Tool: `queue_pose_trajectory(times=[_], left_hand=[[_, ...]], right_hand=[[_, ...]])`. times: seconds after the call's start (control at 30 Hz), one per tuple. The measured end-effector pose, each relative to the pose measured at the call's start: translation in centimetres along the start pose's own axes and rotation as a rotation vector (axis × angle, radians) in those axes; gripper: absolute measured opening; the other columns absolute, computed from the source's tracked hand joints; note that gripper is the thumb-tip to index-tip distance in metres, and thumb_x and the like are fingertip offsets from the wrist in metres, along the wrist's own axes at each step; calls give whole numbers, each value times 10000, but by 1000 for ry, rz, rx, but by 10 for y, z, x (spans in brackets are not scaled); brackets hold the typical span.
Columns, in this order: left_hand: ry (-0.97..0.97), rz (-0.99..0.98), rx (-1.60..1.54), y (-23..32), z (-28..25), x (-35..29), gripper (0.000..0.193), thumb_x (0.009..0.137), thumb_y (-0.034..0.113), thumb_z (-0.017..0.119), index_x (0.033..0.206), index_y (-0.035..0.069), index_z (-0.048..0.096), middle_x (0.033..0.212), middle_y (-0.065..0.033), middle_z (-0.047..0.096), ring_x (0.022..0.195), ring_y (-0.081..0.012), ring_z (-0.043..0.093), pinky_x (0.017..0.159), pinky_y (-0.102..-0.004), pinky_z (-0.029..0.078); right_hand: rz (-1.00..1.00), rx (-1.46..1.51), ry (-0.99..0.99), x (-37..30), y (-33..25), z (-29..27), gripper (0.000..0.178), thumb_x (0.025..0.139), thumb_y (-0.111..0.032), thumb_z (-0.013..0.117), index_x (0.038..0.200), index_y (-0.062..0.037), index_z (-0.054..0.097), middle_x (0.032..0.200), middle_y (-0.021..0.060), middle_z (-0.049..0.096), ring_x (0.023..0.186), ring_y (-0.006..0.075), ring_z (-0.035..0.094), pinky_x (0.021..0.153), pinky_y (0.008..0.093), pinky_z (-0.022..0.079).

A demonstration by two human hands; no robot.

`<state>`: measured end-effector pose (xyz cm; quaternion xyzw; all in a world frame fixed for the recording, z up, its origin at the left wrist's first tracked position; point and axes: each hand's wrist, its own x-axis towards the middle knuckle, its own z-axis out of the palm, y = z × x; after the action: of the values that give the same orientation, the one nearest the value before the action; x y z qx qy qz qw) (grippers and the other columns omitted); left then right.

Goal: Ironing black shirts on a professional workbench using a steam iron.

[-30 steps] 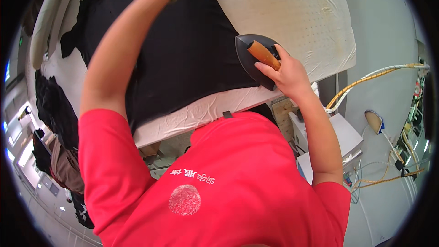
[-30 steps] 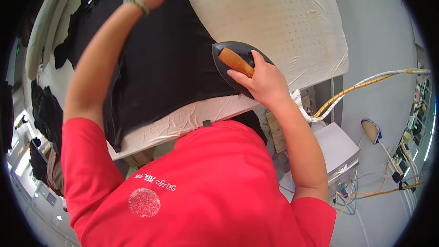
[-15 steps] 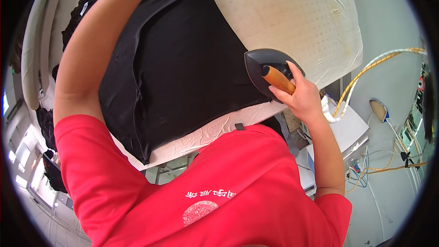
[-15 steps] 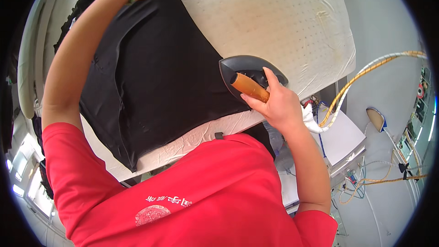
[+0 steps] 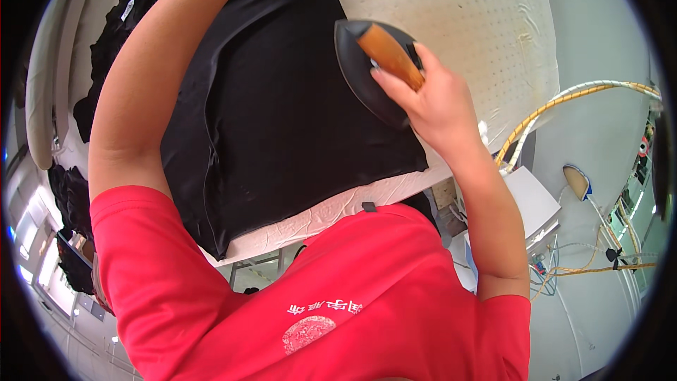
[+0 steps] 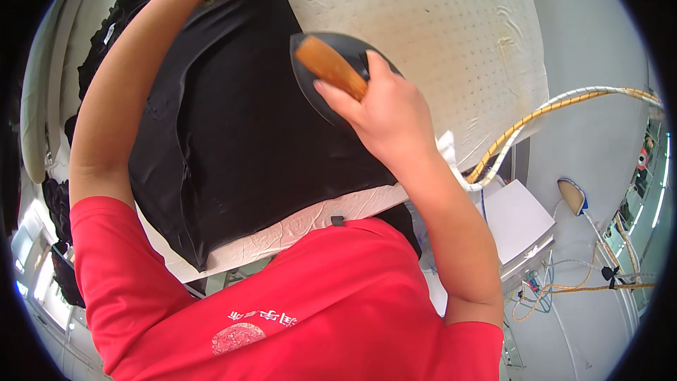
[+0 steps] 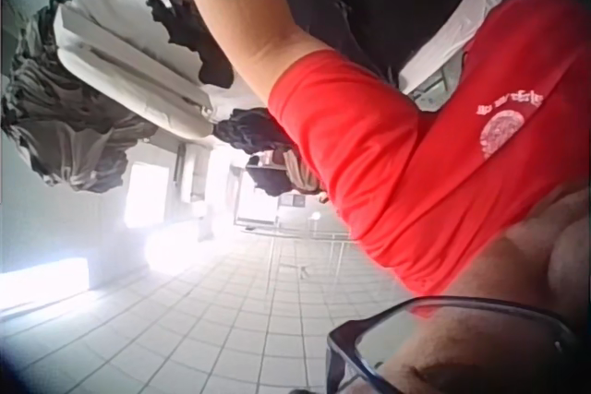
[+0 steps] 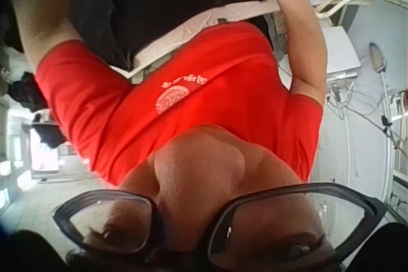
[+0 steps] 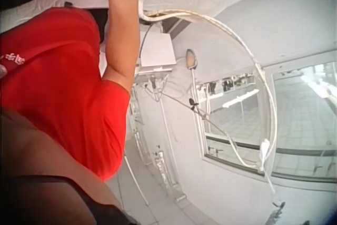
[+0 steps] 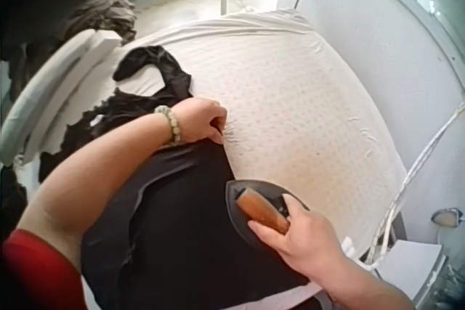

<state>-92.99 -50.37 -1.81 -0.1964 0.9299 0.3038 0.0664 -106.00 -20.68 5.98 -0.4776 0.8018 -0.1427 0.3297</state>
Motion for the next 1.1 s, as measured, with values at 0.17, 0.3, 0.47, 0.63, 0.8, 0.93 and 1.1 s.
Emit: queue_pose_trajectory(times=[0.17,0.3,0.47,0.63,0.8,0.93,1.1], left_hand=[[63,16,-74,0,0,-4,227,796,191,814,895,33,683,882,-153,696,851,-335,672,769,-422,538],[96,9,-110,0,3,-4,214,795,169,807,895,27,682,888,-158,695,855,-337,671,766,-412,539],[284,-67,-125,0,12,-17,228,803,154,800,951,21,690,928,-175,693,878,-337,678,799,-408,549],[1069,-237,-519,67,57,-84,228,896,116,711,1112,53,671,1104,-167,653,881,-312,689,789,-424,553],[841,-305,-295,183,154,-201,272,862,103,736,1121,38,685,1190,-145,652,1154,-347,621,1000,-447,501],[760,-546,-122,206,197,-258,387,848,91,747,1220,30,658,1308,-153,614,1280,-365,554,1123,-494,412],[872,-674,-152,225,221,-311,432,838,59,740,1253,8,633,1304,-158,613,1289,-366,549,1140,-511,397]], right_hand=[[36,-11,6,53,-41,2,586,932,-492,693,1066,76,649,830,218,703,769,350,697,734,398,535],[107,-21,-4,70,-48,6,624,932,-538,672,1008,82,651,796,241,682,748,365,684,726,415,530],[49,-17,-9,73,-51,6,644,923,-555,673,973,87,645,727,225,657,701,353,663,711,422,526],[66,-65,-81,77,-47,-1,615,923,-540,680,951,74,659,688,200,644,679,335,655,701,420,525],[-31,-26,-26,74,-49,0,637,886,-551,690,804,81,707,751,300,682,780,458,694,720,477,547],[179,21,-222,67,-52,-4,557,918,-512,698,995,40,687,697,193,641,670,322,651,698,420,529],[-250,-174,-99,19,-69,36,445,905,-447,730,1024,-19,704,777,216,693,748,365,694,727,453,553]])
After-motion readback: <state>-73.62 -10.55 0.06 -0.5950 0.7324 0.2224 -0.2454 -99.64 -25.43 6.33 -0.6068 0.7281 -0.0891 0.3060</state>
